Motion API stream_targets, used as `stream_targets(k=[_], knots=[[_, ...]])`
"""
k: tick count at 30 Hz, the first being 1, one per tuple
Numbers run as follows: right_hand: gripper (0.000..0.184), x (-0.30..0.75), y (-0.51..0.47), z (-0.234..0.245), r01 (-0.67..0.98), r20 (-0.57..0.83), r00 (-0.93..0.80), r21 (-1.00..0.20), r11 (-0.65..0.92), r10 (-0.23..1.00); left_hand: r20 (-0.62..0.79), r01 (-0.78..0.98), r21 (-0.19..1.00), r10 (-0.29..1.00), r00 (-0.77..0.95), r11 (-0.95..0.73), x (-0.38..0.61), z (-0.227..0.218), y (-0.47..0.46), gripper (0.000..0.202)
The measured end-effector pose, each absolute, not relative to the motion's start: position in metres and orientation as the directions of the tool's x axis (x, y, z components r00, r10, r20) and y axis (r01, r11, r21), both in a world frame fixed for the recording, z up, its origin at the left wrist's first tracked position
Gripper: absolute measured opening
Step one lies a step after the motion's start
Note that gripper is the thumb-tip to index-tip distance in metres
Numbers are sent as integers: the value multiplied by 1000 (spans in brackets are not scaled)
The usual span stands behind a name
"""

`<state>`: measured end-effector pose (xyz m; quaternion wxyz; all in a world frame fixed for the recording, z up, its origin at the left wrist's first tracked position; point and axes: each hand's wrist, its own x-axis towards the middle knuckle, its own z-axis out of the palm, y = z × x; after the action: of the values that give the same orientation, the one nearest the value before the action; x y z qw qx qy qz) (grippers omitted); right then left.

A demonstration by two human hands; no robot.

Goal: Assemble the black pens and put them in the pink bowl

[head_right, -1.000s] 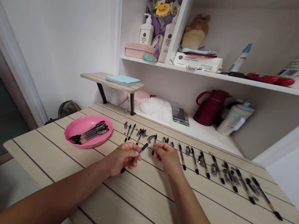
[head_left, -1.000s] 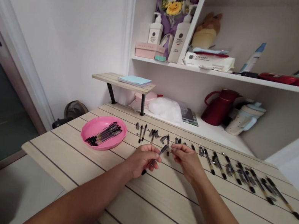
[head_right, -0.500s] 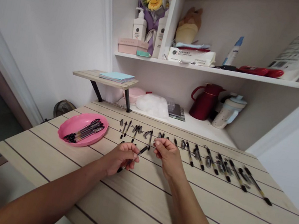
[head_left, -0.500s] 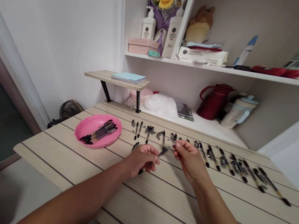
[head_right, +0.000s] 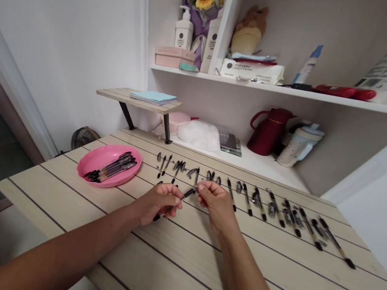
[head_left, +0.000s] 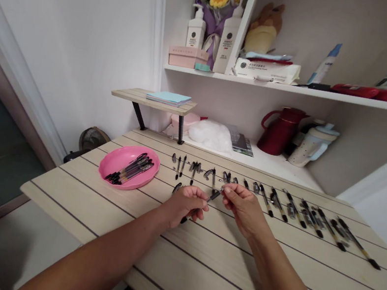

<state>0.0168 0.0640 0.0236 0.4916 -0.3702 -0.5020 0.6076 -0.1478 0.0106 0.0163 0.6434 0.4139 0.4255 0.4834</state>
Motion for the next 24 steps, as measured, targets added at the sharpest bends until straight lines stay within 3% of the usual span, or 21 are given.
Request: stream_targets(k=[12,24], knots=[[27,18,65,23,-135,33,-254,-991,-1,967,-125,-193,971,988,92,141,-145,20,9,21],[29,9,57,25,-180,33,-205,-984,-5,978,-71,-216,973,995,64,83,-139,15,8,21]])
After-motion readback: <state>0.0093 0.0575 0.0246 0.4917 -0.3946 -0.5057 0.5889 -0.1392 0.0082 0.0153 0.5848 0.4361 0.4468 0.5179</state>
